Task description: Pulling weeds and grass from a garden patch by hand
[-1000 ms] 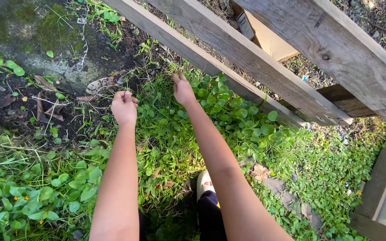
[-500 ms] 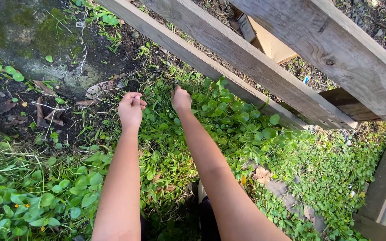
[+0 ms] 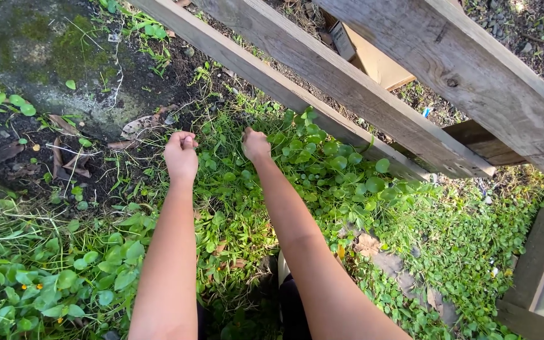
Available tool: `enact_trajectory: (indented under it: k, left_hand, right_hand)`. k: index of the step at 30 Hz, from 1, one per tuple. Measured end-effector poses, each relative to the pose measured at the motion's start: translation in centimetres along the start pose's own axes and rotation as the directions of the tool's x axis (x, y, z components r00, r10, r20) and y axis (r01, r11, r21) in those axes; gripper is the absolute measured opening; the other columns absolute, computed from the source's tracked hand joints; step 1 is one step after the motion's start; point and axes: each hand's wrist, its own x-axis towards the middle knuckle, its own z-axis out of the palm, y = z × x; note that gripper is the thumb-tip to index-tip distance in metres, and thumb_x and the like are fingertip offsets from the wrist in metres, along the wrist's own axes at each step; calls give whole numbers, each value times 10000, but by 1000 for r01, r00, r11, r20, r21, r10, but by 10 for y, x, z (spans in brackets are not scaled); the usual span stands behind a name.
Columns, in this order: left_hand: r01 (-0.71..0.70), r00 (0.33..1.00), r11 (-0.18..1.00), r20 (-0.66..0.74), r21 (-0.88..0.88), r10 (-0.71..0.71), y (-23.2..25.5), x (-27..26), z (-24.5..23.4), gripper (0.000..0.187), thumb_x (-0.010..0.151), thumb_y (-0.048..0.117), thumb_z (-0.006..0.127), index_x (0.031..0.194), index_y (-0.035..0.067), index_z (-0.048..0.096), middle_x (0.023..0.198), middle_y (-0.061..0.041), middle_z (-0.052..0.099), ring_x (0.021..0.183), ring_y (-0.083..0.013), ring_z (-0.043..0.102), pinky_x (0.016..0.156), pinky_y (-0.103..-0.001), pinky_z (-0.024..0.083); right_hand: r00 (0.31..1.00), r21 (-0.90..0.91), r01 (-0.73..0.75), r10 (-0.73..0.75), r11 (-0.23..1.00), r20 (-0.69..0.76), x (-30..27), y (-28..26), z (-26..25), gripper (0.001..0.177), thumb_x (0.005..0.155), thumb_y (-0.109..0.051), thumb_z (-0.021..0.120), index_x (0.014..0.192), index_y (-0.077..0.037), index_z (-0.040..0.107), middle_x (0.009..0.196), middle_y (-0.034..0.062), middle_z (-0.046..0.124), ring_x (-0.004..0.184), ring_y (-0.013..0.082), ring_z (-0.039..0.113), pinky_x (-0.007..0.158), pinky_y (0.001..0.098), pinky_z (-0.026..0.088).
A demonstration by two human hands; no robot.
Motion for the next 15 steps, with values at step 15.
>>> enact_trajectory:
  k: [15]
  left_hand:
    - [-22,998,988,-61,154,32,16,-7,0,112,996,285,710,979,196,776,615,33,625,636,-198,641,706,-351,503]
  right_hand:
    - [940,-238,327,-341,915,-17,-56,-1,-23,294,904,-210,540,1159,-135,666,798,188,732,792,398,763,739,531,637]
